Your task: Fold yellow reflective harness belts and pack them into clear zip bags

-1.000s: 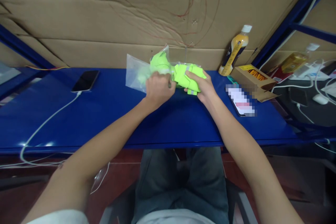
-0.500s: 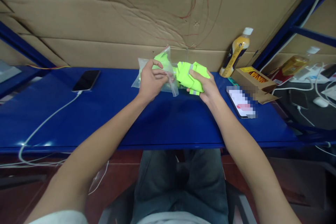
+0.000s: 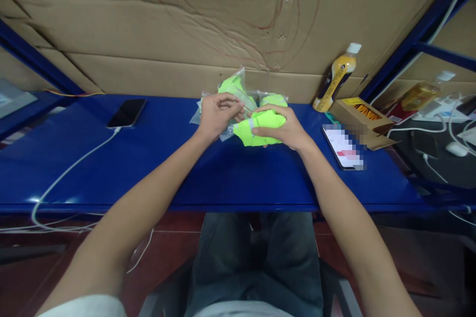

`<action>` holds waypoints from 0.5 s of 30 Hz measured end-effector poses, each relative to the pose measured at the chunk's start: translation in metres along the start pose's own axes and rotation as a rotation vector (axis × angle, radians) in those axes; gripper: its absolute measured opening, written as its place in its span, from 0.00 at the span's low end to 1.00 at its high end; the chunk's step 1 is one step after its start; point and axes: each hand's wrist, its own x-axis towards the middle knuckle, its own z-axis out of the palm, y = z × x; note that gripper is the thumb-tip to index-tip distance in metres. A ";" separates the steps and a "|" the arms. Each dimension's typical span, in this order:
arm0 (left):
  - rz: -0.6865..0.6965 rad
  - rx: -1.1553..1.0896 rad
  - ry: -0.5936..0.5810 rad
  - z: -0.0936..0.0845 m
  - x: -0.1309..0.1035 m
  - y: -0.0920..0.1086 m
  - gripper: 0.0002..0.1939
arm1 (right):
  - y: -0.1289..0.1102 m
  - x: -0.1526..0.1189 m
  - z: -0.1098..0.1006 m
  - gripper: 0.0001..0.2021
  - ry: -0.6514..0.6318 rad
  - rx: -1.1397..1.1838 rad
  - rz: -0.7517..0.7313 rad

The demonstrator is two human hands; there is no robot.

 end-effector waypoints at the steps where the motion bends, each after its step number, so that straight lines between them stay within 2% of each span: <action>1: 0.040 0.032 0.007 -0.001 0.000 0.000 0.16 | 0.001 0.001 0.002 0.18 0.007 -0.068 -0.072; 3: 0.126 0.086 0.018 -0.002 0.001 0.001 0.16 | 0.004 0.003 0.004 0.16 0.037 -0.161 -0.188; 6: 0.201 0.126 0.015 -0.004 0.000 0.005 0.15 | 0.008 0.004 0.007 0.16 0.088 -0.252 -0.261; 11: 0.175 0.193 -0.064 -0.004 -0.003 0.005 0.13 | 0.008 0.002 0.010 0.22 0.055 -0.302 -0.263; 15: 0.161 0.172 -0.136 -0.004 -0.003 0.002 0.15 | 0.009 0.002 0.010 0.25 0.004 -0.312 -0.272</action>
